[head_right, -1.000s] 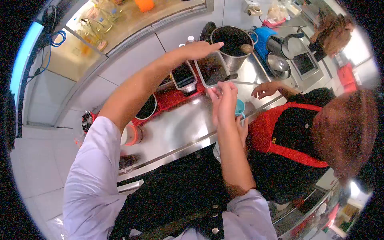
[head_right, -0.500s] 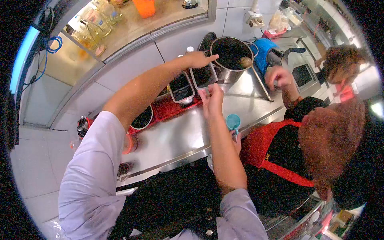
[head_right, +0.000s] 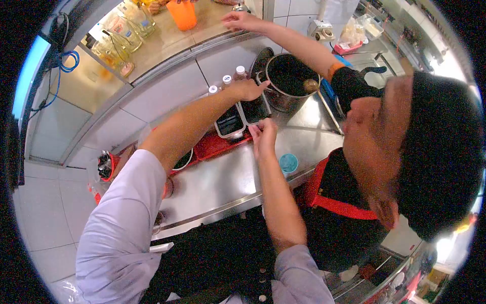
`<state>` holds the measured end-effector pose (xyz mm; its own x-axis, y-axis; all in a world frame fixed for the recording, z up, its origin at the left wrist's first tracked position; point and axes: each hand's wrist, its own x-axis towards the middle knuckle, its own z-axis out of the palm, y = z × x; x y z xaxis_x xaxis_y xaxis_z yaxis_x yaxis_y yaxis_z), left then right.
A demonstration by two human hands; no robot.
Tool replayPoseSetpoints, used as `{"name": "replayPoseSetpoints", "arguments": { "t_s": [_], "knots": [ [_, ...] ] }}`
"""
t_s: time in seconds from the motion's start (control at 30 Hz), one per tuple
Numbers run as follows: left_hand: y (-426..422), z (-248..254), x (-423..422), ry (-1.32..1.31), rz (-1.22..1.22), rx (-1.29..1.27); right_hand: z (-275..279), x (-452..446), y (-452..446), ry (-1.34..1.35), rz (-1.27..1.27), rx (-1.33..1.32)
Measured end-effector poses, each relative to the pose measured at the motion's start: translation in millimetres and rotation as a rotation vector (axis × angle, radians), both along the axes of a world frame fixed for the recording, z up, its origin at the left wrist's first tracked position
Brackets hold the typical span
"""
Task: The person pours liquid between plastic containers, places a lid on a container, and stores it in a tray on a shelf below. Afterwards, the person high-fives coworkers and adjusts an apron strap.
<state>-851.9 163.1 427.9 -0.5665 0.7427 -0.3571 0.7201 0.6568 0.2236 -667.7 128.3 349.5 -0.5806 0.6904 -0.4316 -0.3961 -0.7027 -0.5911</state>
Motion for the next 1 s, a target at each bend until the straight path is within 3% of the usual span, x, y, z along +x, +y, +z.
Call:
{"name": "replayPoseSetpoints", "arguments": {
  "t_s": [0.17, 0.23, 0.47, 0.73, 0.83, 1.0],
  "knots": [
    [1, -2, -4, -0.082, 0.015, -0.007, 1, -3, -4, -0.009, -0.033, 0.004],
    [-3, 1, 2, 0.027, 0.039, 0.012, -3, -2, -4, -0.011, -0.045, 0.025],
    [-6, 1, 6, 0.051, 0.056, 0.032, -7, 0, -4, -0.02, -0.016, 0.048],
    [-2, -8, -1, -0.042, -0.036, 0.013, -14, 0, -9, -0.085, -0.089, 0.036],
    [-7, -9, -2, -0.012, -0.105, 0.149, -16, 4, -9, -0.135, -0.035, 0.114],
    [-24, 19, 11, 0.054, -0.124, 0.171, -5, 16, -30, -0.184, -0.051, 0.069]
  ]
}}
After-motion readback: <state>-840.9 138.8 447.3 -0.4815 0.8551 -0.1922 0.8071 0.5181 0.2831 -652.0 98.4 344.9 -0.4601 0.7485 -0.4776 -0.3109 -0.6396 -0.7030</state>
